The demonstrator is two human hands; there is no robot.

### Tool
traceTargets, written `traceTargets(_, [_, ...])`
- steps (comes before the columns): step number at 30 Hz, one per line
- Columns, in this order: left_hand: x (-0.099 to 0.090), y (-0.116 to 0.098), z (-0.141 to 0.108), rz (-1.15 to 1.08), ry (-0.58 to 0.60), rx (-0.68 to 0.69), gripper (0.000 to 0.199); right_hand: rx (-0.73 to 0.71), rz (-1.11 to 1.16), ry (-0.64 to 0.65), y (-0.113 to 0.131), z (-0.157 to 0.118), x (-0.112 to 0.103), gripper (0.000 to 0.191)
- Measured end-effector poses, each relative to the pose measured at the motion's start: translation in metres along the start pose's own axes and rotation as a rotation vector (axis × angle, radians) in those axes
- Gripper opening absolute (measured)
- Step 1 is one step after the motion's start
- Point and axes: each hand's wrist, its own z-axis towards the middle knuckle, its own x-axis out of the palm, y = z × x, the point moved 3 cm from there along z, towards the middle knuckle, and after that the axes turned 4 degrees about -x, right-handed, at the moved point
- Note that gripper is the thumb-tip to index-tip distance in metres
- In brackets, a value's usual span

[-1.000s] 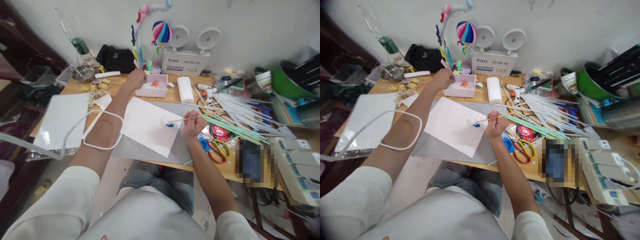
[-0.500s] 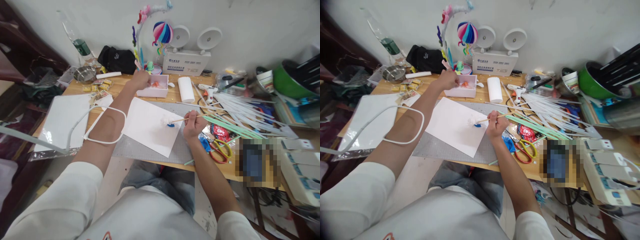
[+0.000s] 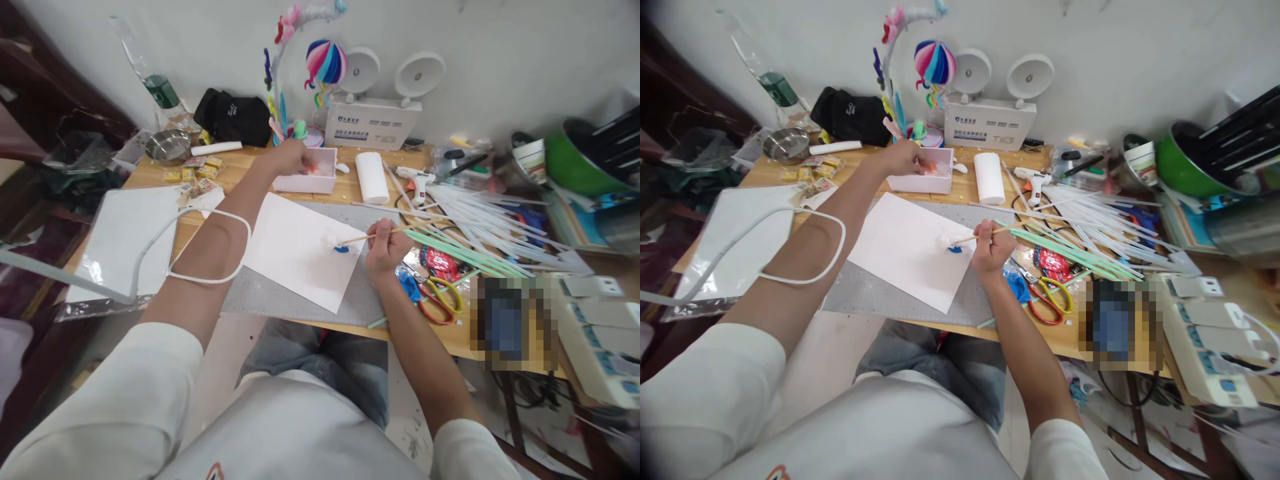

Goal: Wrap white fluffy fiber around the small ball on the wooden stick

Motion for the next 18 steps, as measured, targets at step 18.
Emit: traceTargets(18, [-0.042,-0.014,-0.043,-0.116,-0.551,-0.168,0.012,0.092,0.219,-0.335,0.004,0.009,-0.015,0.058])
